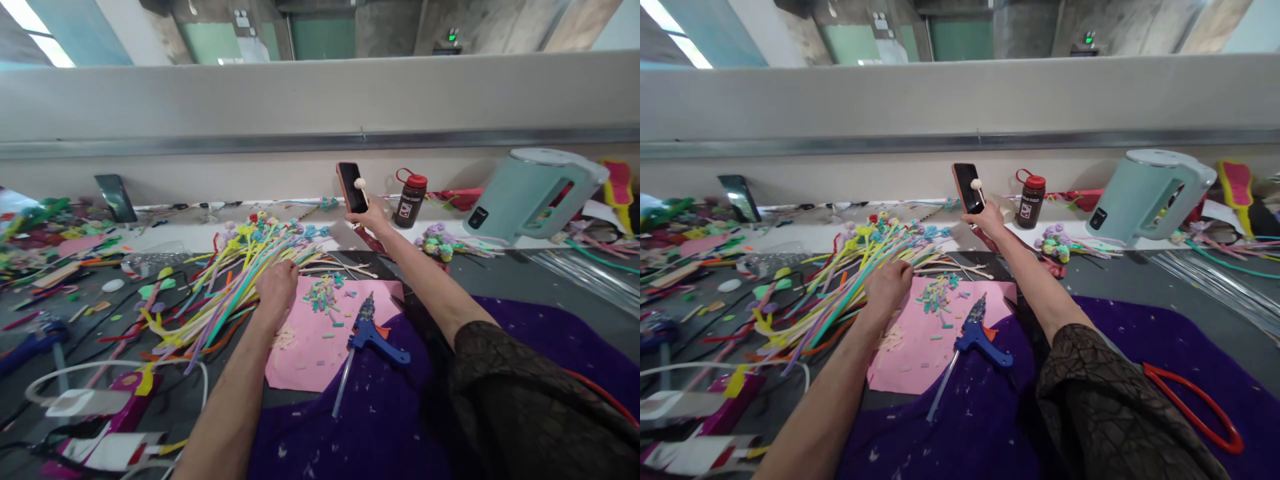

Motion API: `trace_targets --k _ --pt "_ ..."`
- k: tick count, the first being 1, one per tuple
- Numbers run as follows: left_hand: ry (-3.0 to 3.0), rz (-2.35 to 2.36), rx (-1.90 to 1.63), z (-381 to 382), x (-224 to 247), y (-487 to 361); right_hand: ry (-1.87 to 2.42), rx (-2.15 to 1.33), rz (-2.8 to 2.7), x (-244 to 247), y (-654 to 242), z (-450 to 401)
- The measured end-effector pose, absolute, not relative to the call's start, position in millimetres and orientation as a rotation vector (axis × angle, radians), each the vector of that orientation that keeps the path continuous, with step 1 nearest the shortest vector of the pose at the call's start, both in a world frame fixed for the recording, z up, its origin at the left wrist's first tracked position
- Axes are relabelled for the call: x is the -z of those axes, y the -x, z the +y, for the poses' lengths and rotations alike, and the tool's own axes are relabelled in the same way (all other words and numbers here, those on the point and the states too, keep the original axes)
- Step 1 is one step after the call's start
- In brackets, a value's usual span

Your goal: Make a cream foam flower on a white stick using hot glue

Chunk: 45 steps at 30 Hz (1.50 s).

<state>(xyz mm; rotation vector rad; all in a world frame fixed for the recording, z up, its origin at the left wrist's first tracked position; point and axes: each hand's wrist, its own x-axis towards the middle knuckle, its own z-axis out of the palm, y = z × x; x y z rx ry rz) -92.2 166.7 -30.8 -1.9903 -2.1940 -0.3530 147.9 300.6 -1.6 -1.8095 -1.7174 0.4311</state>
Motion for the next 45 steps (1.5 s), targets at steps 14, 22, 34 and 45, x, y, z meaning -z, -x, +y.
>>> trace_targets --k 14,22,34,45 --pt "2.016 -2.305 0.359 172.3 35.3 110.7 1.968 -0.244 -1.295 37.0 -91.2 383.9" --pt "2.002 -2.3 0.344 173.0 37.5 111.1 1.981 -0.166 -1.258 51.2 -87.7 391.7" --pt "2.015 -2.247 0.349 172.3 41.2 107.7 1.918 -0.153 -1.288 45.9 -100.7 383.7" --pt "1.982 -2.245 0.493 172.9 35.7 110.9 1.437 -0.404 -2.003 16.6 -150.2 294.7"
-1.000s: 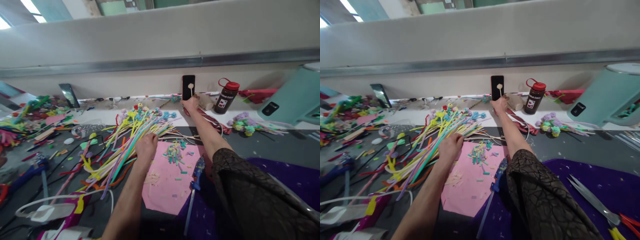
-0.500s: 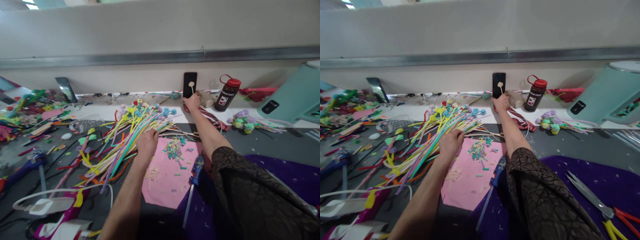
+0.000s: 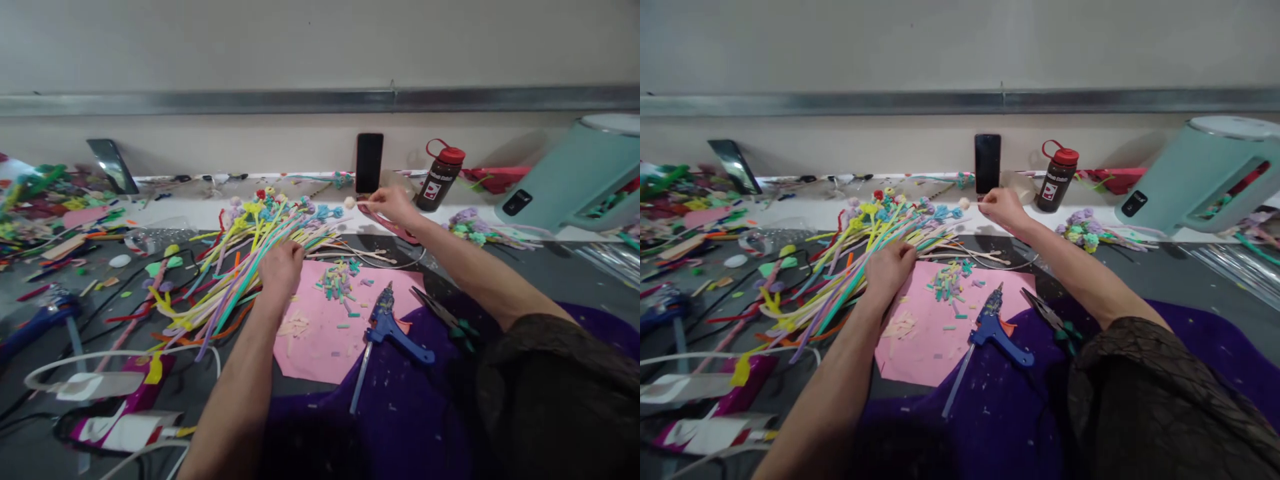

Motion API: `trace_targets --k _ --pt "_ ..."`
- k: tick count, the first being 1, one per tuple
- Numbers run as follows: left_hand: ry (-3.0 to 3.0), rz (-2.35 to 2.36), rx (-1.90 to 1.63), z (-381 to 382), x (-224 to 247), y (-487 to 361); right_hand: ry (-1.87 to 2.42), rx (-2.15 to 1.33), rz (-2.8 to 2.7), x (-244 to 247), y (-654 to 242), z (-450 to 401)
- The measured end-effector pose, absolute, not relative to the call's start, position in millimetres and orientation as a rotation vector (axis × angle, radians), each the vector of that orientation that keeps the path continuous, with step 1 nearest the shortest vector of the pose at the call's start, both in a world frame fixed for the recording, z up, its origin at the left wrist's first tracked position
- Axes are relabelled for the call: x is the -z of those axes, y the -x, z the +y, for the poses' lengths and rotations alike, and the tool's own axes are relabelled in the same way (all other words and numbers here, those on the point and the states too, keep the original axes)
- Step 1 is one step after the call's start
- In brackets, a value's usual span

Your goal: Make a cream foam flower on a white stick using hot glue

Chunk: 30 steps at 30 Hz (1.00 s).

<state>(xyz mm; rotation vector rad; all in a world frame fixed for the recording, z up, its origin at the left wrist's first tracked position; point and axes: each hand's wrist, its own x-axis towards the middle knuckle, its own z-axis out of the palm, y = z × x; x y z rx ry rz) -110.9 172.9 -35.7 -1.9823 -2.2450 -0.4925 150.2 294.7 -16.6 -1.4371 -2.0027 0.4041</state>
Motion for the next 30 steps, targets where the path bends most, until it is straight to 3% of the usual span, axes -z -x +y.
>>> trace_targets --k 7,15,19,24,30 --pt "1.988 -2.201 0.519 175.7 37.4 106.2 1.383 -0.614 -2.507 44.7 -188.8 219.0" --pt "1.988 -2.132 0.575 175.5 33.3 105.1 1.271 -0.445 -2.705 39.2 -217.8 198.3" --pt "2.003 -2.117 0.586 175.7 33.5 103.5 1.235 -0.338 -2.656 24.9 -227.8 198.0" --pt "1.981 -2.191 0.472 177.1 37.6 104.0 1.547 -0.063 -2.331 20.0 -226.4 219.5" --pt "1.976 -2.238 0.395 177.1 42.0 111.0 1.557 -0.101 -2.319 44.7 -203.4 243.7"
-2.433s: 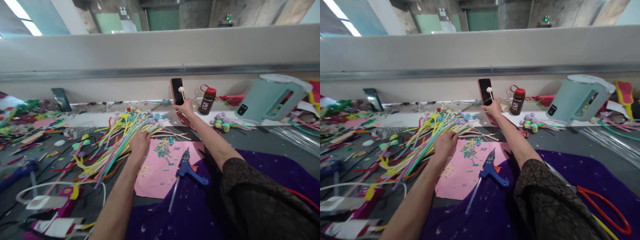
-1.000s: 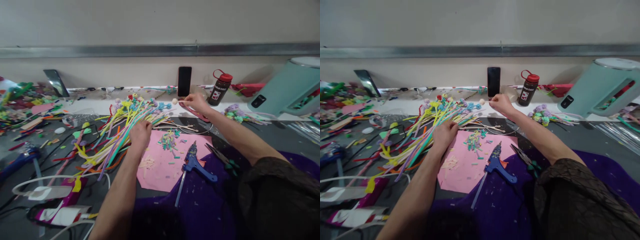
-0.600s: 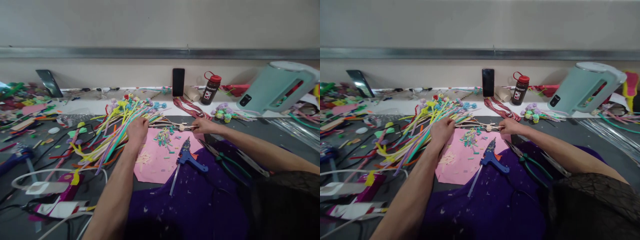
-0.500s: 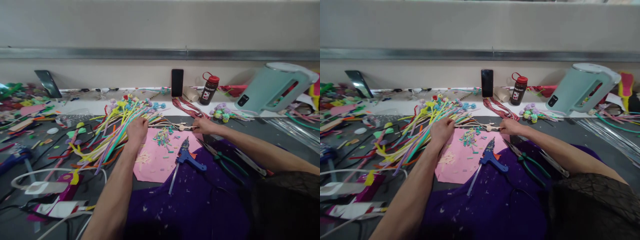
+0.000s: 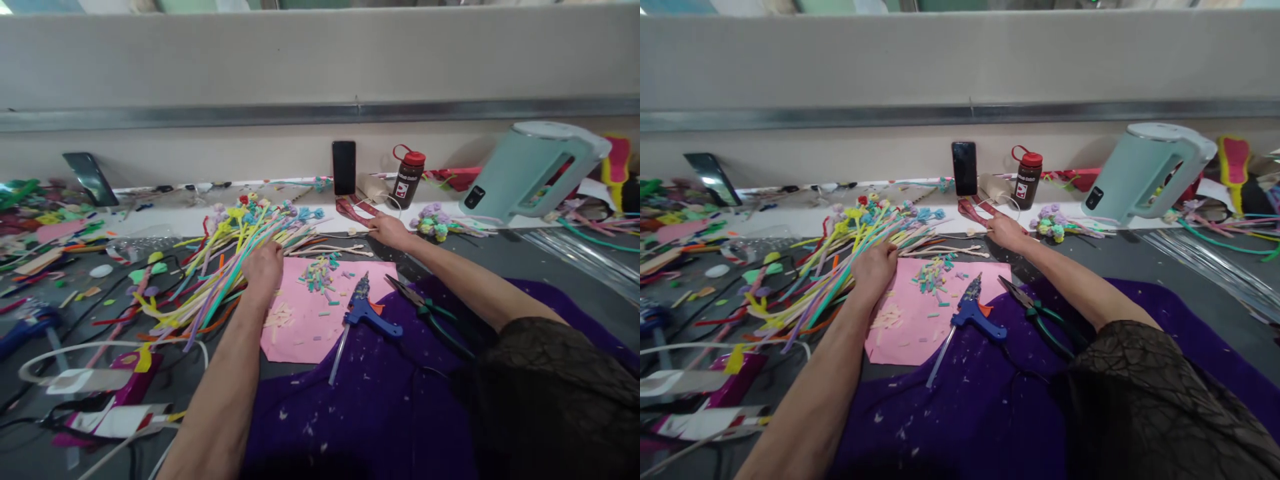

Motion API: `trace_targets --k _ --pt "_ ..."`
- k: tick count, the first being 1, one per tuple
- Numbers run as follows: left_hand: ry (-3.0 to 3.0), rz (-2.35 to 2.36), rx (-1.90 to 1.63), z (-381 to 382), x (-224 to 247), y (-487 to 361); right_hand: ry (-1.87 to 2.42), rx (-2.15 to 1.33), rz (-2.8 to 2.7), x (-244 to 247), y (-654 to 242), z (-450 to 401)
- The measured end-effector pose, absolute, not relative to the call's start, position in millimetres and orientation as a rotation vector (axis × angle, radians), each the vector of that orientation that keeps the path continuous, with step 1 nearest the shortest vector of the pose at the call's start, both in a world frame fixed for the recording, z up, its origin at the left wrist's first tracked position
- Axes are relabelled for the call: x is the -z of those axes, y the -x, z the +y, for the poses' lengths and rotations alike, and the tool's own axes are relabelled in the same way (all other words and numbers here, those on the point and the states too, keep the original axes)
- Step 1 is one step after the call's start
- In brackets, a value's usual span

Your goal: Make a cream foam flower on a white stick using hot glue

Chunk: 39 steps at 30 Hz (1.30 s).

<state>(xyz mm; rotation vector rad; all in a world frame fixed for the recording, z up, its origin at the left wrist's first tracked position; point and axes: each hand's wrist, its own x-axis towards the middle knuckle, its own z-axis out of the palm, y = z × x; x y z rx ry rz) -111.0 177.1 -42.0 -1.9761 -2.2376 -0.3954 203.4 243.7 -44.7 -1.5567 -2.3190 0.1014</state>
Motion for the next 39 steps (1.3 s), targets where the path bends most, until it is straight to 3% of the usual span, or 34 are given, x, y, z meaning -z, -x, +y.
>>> trace_targets --k 12,25,30,39 --pt "2.001 -2.212 0.521 177.0 39.1 116.1 1.389 -0.498 -2.112 29.4 -223.2 215.3" --pt "2.011 -1.988 0.691 145.4 -8.7 63.5 1.345 -0.845 -2.204 24.8 -252.1 190.9" --pt "2.104 -1.865 0.729 121.8 -17.2 40.4 1.319 -0.759 -2.437 32.4 -255.9 200.2" --pt "2.275 -1.82 0.598 66.9 -12.0 23.2 1.33 -0.257 -2.571 37.5 -240.5 192.2"
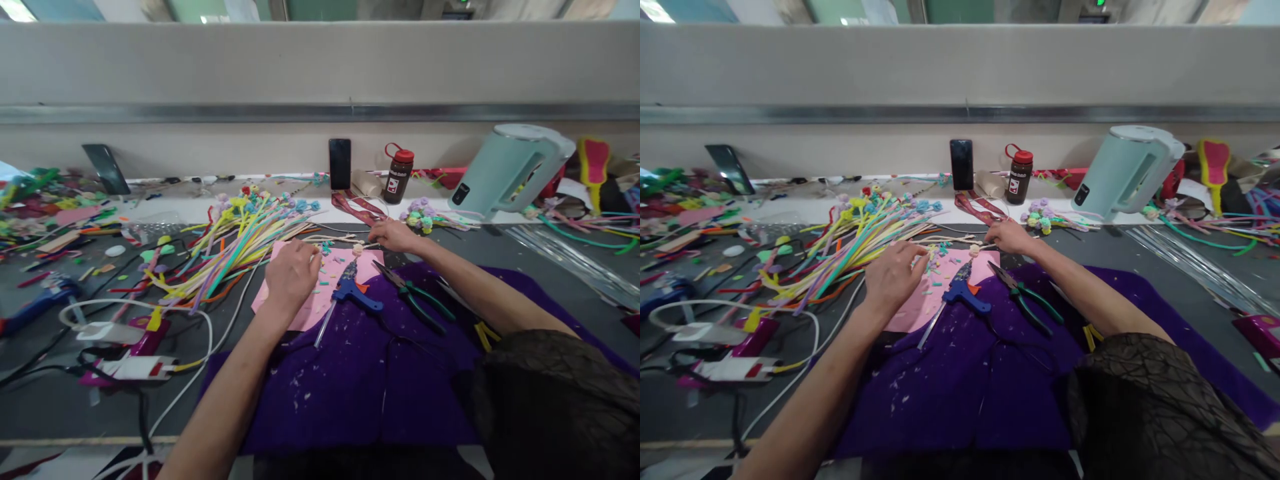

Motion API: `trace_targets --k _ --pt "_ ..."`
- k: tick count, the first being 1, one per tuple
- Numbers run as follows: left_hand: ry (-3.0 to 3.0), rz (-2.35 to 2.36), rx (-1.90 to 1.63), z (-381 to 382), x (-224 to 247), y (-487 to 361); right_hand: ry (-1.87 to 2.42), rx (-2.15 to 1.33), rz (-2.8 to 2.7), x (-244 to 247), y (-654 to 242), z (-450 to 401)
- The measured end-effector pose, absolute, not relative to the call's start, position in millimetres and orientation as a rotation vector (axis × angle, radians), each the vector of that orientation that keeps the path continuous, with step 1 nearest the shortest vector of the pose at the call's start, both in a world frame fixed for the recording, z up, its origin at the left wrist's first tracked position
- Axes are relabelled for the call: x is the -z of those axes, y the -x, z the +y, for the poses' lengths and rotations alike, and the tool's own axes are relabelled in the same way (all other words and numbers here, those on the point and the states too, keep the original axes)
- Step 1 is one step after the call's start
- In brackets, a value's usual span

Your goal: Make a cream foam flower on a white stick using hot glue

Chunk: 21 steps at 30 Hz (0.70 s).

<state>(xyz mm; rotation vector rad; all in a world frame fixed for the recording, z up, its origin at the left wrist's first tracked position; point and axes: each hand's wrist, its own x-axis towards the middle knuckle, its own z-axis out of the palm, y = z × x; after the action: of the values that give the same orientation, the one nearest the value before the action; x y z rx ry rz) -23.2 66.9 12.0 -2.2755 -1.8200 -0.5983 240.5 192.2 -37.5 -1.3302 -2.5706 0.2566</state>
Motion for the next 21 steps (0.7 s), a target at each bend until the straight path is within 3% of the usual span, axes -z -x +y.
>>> trace_targets --k 9,21 --pt "2.635 -1.654 0.532 8.3 10.6 22.8 1.199 -0.156 -2.607 34.3 -207.5 161.0" --pt "2.345 -1.967 0.958 15.2 32.0 68.7 1.266 -0.048 -2.843 30.6 -132.5 157.7"
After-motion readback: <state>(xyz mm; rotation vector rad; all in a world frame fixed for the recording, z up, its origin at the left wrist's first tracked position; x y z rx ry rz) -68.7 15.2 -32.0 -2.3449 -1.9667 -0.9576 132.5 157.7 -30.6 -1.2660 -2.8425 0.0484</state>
